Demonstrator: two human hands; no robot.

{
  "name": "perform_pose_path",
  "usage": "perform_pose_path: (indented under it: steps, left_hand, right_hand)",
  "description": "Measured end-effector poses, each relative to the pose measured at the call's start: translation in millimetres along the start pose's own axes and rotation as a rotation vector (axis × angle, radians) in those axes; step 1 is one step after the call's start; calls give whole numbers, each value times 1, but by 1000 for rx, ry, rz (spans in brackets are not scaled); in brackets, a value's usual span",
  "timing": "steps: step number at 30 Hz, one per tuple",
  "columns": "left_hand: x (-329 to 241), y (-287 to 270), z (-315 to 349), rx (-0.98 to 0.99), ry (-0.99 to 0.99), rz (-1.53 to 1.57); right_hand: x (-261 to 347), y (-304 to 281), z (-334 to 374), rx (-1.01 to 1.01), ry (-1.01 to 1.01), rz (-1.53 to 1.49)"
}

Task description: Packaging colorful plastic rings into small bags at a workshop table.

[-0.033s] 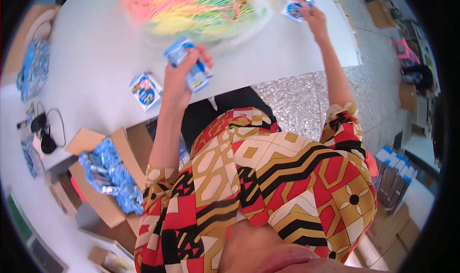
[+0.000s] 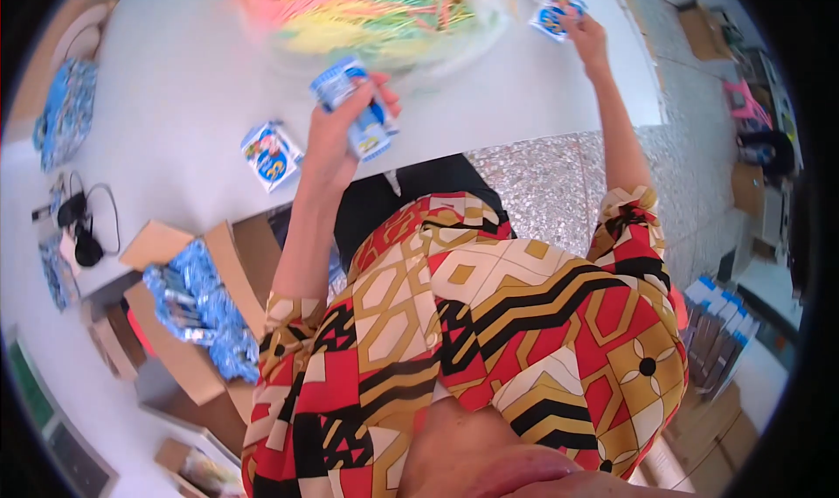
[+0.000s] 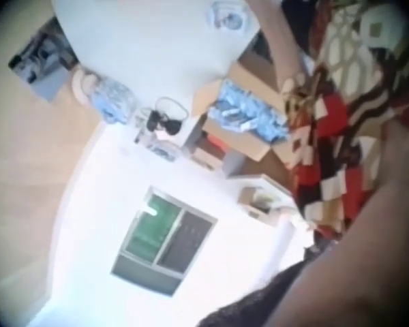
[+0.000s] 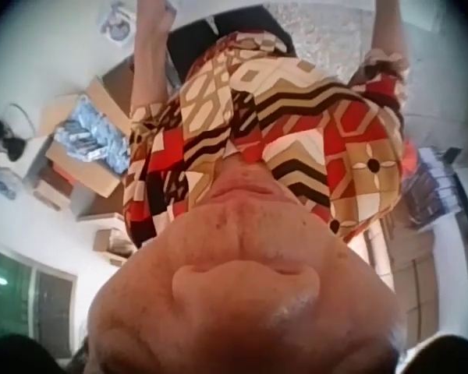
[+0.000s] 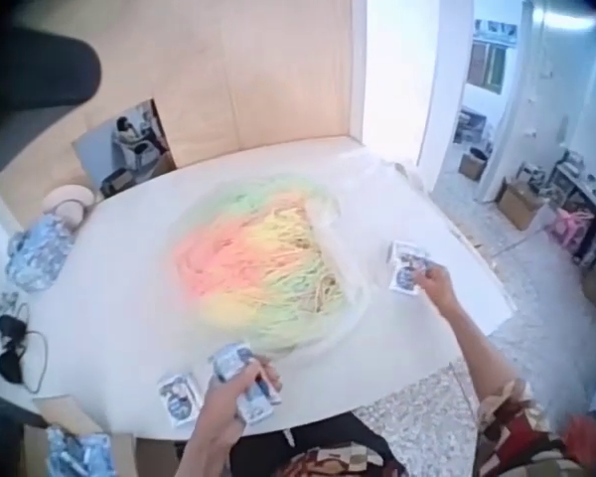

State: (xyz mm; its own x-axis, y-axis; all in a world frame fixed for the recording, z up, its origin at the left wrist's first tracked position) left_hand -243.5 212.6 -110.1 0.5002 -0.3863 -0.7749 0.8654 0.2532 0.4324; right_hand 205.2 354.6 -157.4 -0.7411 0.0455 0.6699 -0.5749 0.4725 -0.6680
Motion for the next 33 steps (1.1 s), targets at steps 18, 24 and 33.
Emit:
perform_pose_path:
  steps: [18, 24, 33]
  left_hand:
    - [-17, -3, 3, -118, 189, -62]
    - [-28, -15, 8, -223, 305, -78]
    - [-42, -18, 9, -301, 507, -257]
  right_hand:
    - [342, 31, 161, 417, -428, -572]
    - [370, 56, 180, 363, -498, -521]
    - [366, 74, 176, 281, -479, -294]
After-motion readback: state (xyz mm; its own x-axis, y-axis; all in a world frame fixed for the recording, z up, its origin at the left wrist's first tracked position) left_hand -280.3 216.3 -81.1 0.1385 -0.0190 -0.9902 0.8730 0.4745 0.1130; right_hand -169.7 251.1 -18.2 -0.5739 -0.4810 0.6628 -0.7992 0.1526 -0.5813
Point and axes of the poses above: each hand's wrist, its own z-axis away from the middle knuckle, its own y-axis out of the palm, x = y × z, the point moved 10 cm from there along -z, towards the middle knuckle, and after that the axes turned 14 degrees about -x, right-handed, at the moved point
